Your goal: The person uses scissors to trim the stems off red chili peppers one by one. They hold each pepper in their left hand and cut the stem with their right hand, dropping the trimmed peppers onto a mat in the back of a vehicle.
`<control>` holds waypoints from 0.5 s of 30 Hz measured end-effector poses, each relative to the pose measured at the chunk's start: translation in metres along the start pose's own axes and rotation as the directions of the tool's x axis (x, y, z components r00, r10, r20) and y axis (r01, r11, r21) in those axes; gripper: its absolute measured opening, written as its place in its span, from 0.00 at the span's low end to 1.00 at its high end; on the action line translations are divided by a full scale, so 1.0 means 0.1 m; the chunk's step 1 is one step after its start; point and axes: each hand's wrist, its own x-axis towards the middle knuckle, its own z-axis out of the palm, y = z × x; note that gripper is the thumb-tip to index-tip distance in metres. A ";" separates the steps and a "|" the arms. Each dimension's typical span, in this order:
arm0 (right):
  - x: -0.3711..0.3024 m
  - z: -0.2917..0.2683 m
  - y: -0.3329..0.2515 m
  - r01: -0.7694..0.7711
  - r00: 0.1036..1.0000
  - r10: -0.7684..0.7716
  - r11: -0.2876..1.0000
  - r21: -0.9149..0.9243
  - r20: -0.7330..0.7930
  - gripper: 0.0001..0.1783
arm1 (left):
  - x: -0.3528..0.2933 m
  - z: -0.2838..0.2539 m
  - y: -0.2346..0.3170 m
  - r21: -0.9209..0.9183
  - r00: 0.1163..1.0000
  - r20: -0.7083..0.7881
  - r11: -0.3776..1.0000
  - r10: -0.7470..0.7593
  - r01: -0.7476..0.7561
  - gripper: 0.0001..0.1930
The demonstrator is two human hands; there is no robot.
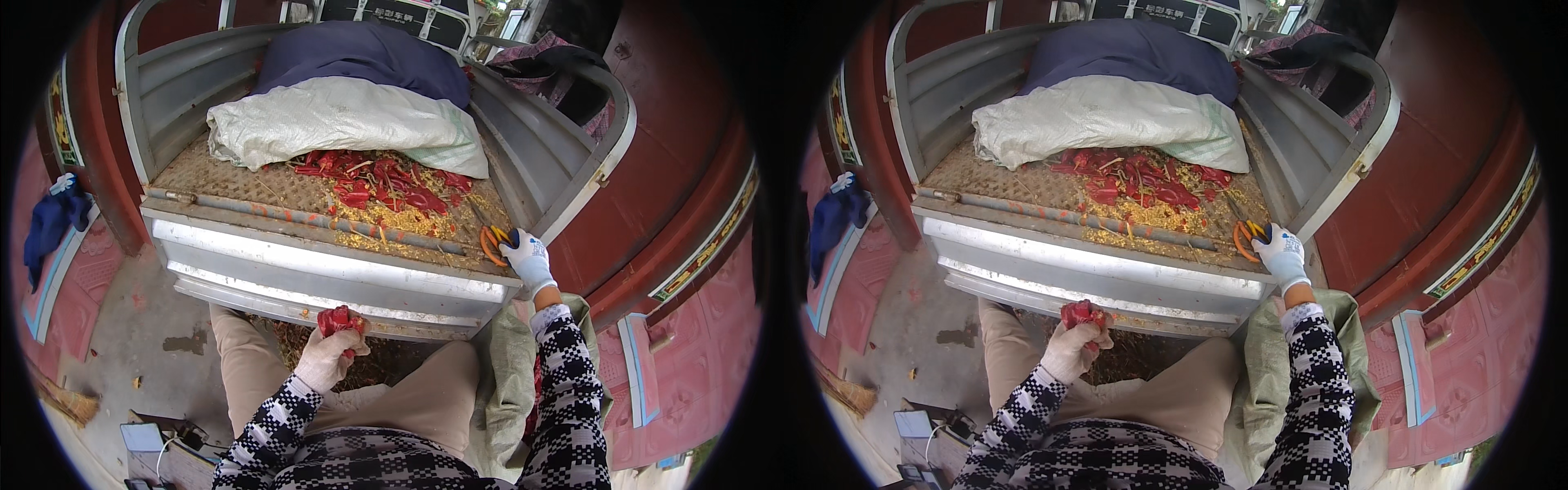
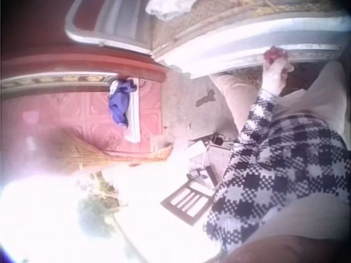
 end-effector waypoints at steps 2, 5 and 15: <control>0.09 -0.01 0.00 0.012 0.998 -0.011 1.000 -0.018 0.063 0.29 | 0.00 0.04 0.05 0.048 1.000 -0.020 0.999 0.004 -0.003 0.15; 0.12 -0.07 -0.10 0.035 0.983 -0.028 0.999 -0.037 0.183 0.29 | -0.05 0.02 0.09 0.105 1.000 -0.024 0.994 0.020 -0.017 0.12; -0.01 -0.05 -0.02 -0.054 0.967 0.083 0.991 -0.123 0.242 0.28 | -0.01 0.02 0.10 0.030 0.996 -0.090 0.999 0.025 -0.022 0.05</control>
